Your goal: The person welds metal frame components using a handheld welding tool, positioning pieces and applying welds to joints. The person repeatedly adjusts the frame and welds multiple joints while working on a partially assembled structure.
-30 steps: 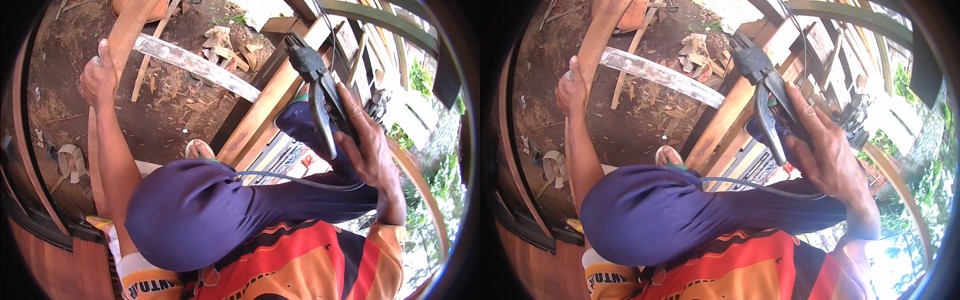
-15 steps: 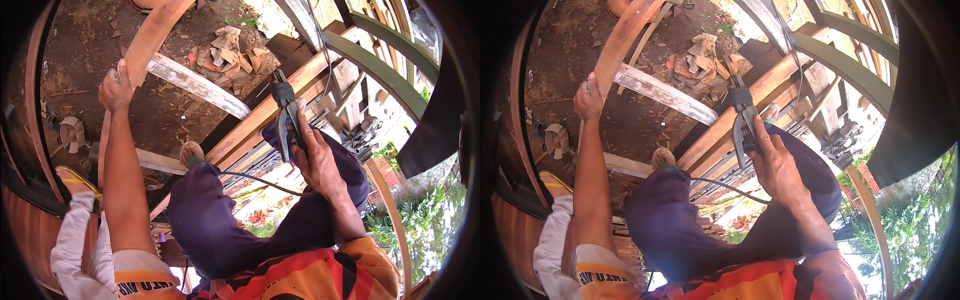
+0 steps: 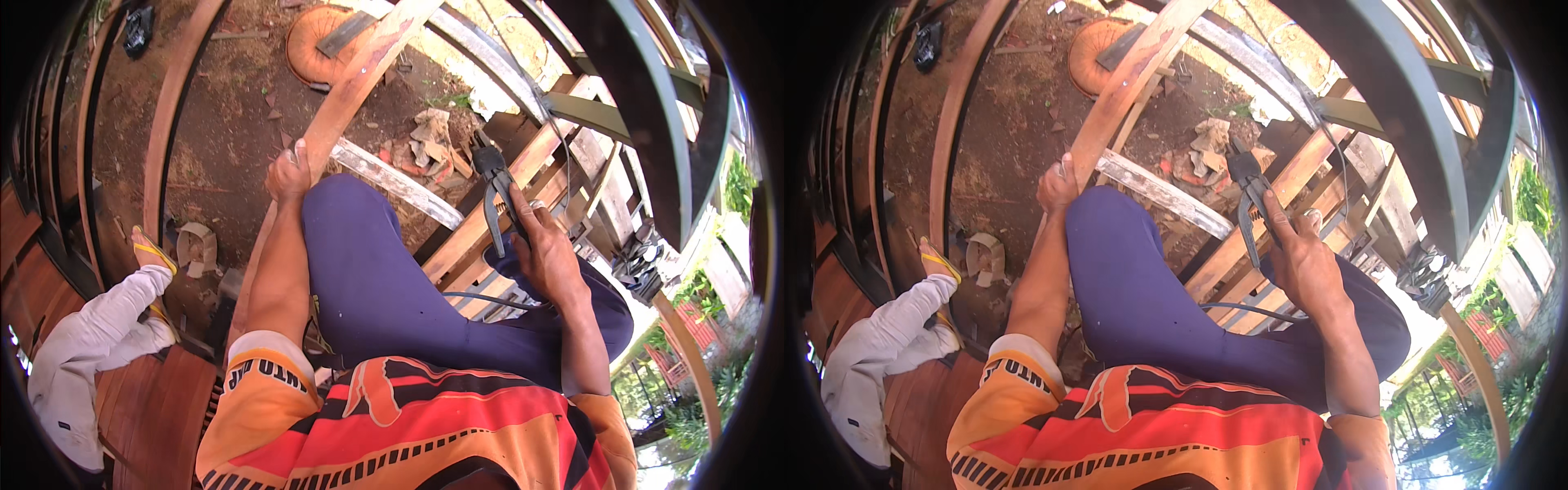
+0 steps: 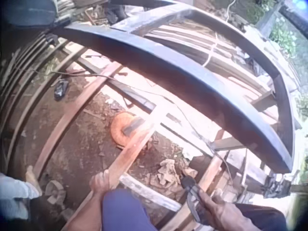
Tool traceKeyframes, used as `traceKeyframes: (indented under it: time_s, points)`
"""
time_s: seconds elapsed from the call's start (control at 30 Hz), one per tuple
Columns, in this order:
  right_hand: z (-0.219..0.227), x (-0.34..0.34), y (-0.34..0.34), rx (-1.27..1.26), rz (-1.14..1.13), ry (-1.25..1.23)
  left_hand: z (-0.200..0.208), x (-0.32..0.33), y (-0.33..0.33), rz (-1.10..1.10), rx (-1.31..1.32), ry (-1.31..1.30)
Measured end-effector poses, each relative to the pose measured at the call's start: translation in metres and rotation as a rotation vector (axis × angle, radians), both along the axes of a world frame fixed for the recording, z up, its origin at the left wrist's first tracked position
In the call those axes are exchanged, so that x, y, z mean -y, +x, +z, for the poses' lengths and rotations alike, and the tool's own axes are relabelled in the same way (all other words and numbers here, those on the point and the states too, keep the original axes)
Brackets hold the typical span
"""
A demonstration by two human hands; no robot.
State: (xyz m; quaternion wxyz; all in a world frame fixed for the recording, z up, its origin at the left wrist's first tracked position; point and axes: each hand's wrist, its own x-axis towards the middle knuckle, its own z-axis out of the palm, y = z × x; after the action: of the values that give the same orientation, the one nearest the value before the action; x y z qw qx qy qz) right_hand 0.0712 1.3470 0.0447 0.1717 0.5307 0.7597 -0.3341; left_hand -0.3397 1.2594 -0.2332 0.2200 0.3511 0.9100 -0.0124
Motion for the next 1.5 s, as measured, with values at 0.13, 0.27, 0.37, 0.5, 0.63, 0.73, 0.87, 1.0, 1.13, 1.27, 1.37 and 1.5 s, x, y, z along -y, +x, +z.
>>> traceKeyframes:
  time_s: [0.13,0.27,0.37,0.5,0.63,0.73,0.87,1.0,1.13,1.27,1.37,1.5]
  points:
    - [0.036,0.036,0.003,-0.005,-0.095,0.059,-0.002,-0.003,-0.013,-0.054,0.125,-0.025]
    - [0.055,0.064,0.010,-0.068,-0.122,0.146,-0.033,-0.022,-0.074,-0.245,0.357,-0.103]
    - [0.038,0.059,0.024,-0.184,-0.184,0.193,-0.050,-0.057,-0.076,-0.289,0.585,-0.181]
    - [0.016,0.041,0.019,-0.285,-0.222,0.047,-0.035,-0.130,-0.028,-0.158,0.619,0.137]
    - [0.015,0.034,0.016,-0.055,-0.184,-0.167,0.005,-0.133,0.049,0.281,0.060,0.108]
    - [-0.006,0.035,0.030,-0.064,-0.188,-0.206,-0.005,-0.136,0.065,0.252,0.015,0.167]
    - [-0.024,0.028,0.015,0.073,-0.153,-0.274,0.018,-0.136,0.060,0.246,0.176,0.088]
    - [-0.041,0.016,-0.008,0.166,-0.138,-0.313,-0.003,-0.122,0.054,0.186,0.126,0.400]
    - [-0.053,0.023,0.003,0.156,-0.147,-0.349,0.071,-0.104,0.138,-0.396,0.329,0.889]
    - [-0.067,0.035,0.019,0.116,-0.156,-0.410,0.190,-0.025,0.255,-0.865,1.094,1.102]
    - [-0.051,0.026,0.001,0.156,-0.219,-0.446,0.182,-0.014,0.259,-0.906,1.053,1.159]
    - [-0.060,0.040,0.016,0.019,-0.189,-0.388,0.149,-0.029,0.245,-0.868,1.083,1.098]
